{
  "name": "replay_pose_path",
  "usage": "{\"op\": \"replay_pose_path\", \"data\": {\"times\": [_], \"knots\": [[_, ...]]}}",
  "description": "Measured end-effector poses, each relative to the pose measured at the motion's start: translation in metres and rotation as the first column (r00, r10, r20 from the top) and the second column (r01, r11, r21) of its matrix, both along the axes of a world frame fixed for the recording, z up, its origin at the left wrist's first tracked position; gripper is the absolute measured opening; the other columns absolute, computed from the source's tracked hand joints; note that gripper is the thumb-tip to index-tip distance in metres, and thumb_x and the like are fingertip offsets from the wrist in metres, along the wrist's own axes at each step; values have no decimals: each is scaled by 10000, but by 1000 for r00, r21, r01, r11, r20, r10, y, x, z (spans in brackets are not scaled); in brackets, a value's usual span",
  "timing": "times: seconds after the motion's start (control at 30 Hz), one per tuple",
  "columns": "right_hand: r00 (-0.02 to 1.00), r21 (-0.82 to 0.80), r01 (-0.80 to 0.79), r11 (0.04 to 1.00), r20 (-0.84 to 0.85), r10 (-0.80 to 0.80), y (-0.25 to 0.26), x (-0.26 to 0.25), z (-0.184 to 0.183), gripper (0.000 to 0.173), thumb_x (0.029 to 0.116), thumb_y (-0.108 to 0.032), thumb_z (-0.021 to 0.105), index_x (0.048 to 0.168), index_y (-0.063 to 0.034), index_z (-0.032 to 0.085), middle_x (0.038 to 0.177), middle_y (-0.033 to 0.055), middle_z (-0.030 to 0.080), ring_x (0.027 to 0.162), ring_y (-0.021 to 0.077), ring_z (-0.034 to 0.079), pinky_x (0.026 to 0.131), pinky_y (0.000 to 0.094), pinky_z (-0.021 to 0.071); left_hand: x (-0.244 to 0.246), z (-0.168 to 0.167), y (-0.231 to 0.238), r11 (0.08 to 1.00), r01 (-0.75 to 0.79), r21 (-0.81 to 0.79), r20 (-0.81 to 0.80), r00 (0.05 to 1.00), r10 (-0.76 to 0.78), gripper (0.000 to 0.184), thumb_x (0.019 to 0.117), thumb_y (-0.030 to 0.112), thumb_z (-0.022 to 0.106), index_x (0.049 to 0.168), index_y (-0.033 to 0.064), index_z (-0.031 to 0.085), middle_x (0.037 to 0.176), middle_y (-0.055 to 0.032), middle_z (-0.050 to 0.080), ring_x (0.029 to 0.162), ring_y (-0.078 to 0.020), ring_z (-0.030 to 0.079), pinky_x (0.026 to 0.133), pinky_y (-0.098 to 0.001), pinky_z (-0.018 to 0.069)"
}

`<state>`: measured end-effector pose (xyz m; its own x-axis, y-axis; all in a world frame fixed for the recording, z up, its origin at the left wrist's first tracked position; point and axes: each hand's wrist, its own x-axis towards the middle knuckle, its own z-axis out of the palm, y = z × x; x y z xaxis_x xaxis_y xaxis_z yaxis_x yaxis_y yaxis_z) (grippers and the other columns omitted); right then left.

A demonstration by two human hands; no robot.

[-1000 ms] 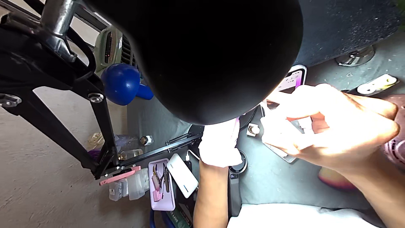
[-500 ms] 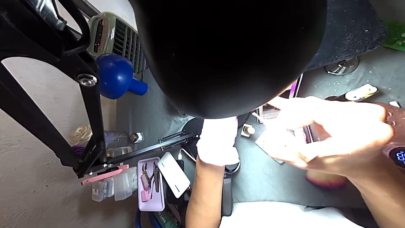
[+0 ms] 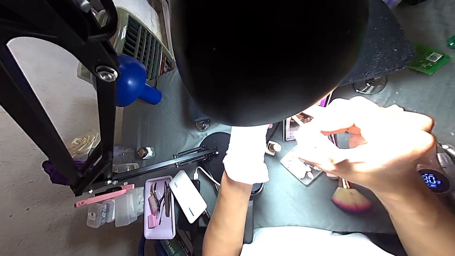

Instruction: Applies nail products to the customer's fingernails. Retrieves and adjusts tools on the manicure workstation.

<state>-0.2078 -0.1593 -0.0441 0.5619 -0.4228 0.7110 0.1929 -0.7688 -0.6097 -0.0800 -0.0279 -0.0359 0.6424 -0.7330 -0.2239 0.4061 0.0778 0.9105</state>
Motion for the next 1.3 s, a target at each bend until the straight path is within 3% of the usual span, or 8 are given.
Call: {"op": "replay_pose_path", "data": {"times": [0.1, 0.27, 0.47, 0.8, 0.93, 1.1, 1.2, 1.3], "knots": [[997, 5, -66, 998, -35, 67, -2, -5, 0, 186, 854, -253, 725, 816, -101, 626, 847, -16, 709, 824, -21, 670, 718, 143, 543, 2, -10, 0, 999, -27, -46, -10, 1000, 26, 161, 1011, 47, 534, 1060, 161, 636, 902, 31, 637, 838, -40, 622, 748, -180, 524], [991, 45, -124, 991, -36, 125, -7, -9, 5, 169, 838, -241, 743, 807, -121, 628, 865, -38, 709, 839, -3, 685, 730, 170, 572, -4, 1, 3, 999, -37, -3, -41, 998, 37, 171, 1008, 45, 530, 954, 173, 631, 752, 58, 586, 637, 13, 554, 548, -107, 444], [992, -130, 30, 991, -117, -45, -5, -4, 14, 243, 886, -271, 707, 831, -41, 649, 781, 67, 688, 722, 50, 650, 615, 197, 494, -8, 2, 1, 998, -58, -33, -57, 997, 56, 170, 993, 27, 548, 1011, 173, 634, 807, 56, 608, 714, -3, 592, 624, -131, 491], [992, -169, 7, 986, -125, -28, -2, -3, 17, 221, 891, -214, 698, 818, -7, 673, 876, 148, 743, 806, 87, 703, 677, 190, 529, -12, 3, 6, 992, -115, -43, -176, 979, 106, 220, 988, -27, 497, 946, 144, 627, 759, 50, 602, 672, -2, 593, 605, -130, 498], [990, -154, -19, 988, -140, -2, -2, -5, 17, 206, 870, -229, 696, 790, -43, 659, 812, 91, 717, 749, 34, 663, 627, 157, 487, -11, 4, 5, 995, -95, -9, -141, 986, 93, 192, 994, 3, 518, 950, 158, 621, 756, 58, 588, 668, 1, 582, 601, -127, 492], [984, -69, -136, 988, -123, 126, -5, -11, 15, 198, 861, -239, 704, 770, -74, 645, 884, 56, 745, 815, -12, 680, 708, 133, 529, -8, 4, 5, 998, -64, -19, -105, 993, 61, 154, 1005, 61, 534, 974, 182, 624, 776, 65, 593, 690, 3, 585, 614, -128, 491], [993, 21, -105, 994, -54, 106, -8, -7, 14, 184, 822, -248, 759, 824, -117, 630, 819, -58, 684, 765, -27, 664, 674, 138, 564, -6, 4, 6, 999, -31, -16, -18, 999, 31, 149, 1007, 81, 539, 978, 184, 642, 778, 64, 607, 682, 8, 589, 590, -121, 485], [997, -9, -48, 999, -52, 48, -10, -3, 14, 230, 847, -270, 761, 881, -99, 612, 848, -40, 685, 779, -19, 665, 679, 141, 560, -6, 7, 6, 999, -31, 9, -33, 999, 31, 136, 1016, 96, 540, 976, 180, 641, 777, 59, 603, 684, 1, 590, 600, -127, 490]]}}
